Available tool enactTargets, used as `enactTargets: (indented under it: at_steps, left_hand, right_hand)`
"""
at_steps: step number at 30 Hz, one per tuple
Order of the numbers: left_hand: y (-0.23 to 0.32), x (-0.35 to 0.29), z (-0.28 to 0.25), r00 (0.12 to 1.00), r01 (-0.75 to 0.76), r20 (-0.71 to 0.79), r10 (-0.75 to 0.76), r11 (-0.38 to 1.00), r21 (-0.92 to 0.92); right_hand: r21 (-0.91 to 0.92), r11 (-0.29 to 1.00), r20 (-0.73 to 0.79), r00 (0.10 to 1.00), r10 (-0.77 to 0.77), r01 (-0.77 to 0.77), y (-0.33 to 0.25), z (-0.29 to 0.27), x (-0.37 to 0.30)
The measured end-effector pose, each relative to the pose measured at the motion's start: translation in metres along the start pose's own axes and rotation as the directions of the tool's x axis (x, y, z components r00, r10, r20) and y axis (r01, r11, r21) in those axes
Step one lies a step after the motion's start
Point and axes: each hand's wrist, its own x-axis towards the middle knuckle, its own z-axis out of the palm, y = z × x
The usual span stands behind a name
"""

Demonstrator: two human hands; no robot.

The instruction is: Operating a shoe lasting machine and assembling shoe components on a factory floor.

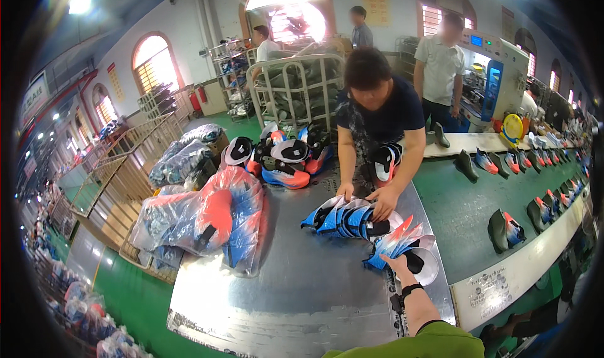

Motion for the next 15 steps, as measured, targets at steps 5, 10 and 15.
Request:
enactTargets:
  at_steps: [5,10,15]
  left_hand:
    - [-0.029,-0.055,0.024,0.991,0.085,-0.094,-0.093,0.993,-0.088]
    - [-0.048,-0.104,0.056,0.971,0.151,-0.157,-0.181,0.971,-0.186]
    - [-0.069,-0.163,0.087,0.911,0.233,-0.261,-0.318,0.921,-0.312]
  right_hand:
    - [-0.038,0.992,0.344,0.934,-0.097,0.117,-0.031,-0.019,-0.041]
    - [0.044,0.970,0.067,0.968,-0.240,0.237,-0.031,-0.022,-0.036]
    - [-0.410,0.881,-0.116,0.944,-0.309,0.238,-0.091,-0.003,-0.127]
